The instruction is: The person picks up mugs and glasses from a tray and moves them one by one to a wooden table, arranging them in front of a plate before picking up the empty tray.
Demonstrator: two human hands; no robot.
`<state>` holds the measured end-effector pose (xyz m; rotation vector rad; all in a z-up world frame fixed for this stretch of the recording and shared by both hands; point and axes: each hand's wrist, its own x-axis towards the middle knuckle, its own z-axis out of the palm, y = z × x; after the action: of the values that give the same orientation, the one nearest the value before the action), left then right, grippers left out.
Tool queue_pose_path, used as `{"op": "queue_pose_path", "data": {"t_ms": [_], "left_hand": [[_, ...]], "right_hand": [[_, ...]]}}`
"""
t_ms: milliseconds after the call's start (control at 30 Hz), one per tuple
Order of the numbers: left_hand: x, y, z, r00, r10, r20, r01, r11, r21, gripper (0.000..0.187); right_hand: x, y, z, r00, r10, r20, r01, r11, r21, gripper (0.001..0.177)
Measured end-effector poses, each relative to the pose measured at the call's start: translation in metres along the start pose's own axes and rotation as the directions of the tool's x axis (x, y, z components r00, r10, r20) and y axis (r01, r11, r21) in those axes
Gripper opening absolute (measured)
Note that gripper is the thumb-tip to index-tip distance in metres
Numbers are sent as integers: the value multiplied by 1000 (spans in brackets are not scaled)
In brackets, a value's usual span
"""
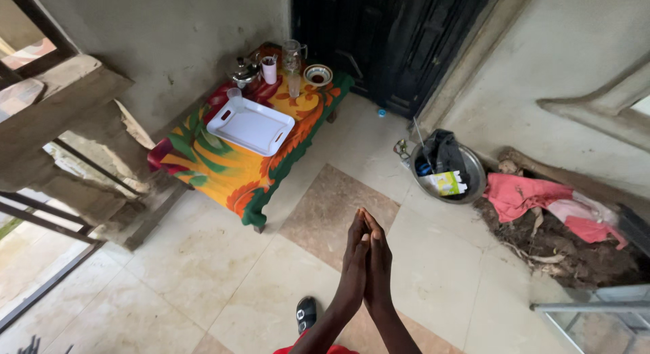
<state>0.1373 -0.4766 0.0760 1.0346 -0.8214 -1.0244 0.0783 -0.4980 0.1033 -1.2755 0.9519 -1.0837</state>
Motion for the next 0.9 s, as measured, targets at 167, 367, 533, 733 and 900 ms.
{"op": "queue_pose_path", "data": {"t_ms": [167, 367, 533, 733, 900], "left_hand": [[53, 11, -20, 997, 69, -25, -70, 996, -49, 61], [82, 10, -37, 997, 43, -61, -46, 998, -42, 60], [104, 3, -55, 997, 40, -61, -43, 998, -52, 64], [147, -6, -82, 983, 11, -182, -68, 949, -308, 71], [192, -26, -101, 957, -96, -272, -20, 918, -396, 71]], "right_hand": [[53, 6, 31, 987, -156, 44, 159, 984, -86, 65], [83, 11, 50, 999, -21, 37, 21, 1000, 5, 65], [104, 16, 66, 996, 83, 45, -86, 995, 52, 65], [159, 52, 81, 990, 97, 100, -130, 905, 405, 72], [209, 64, 88, 987, 52, 151, -120, 864, 489, 76]]}}
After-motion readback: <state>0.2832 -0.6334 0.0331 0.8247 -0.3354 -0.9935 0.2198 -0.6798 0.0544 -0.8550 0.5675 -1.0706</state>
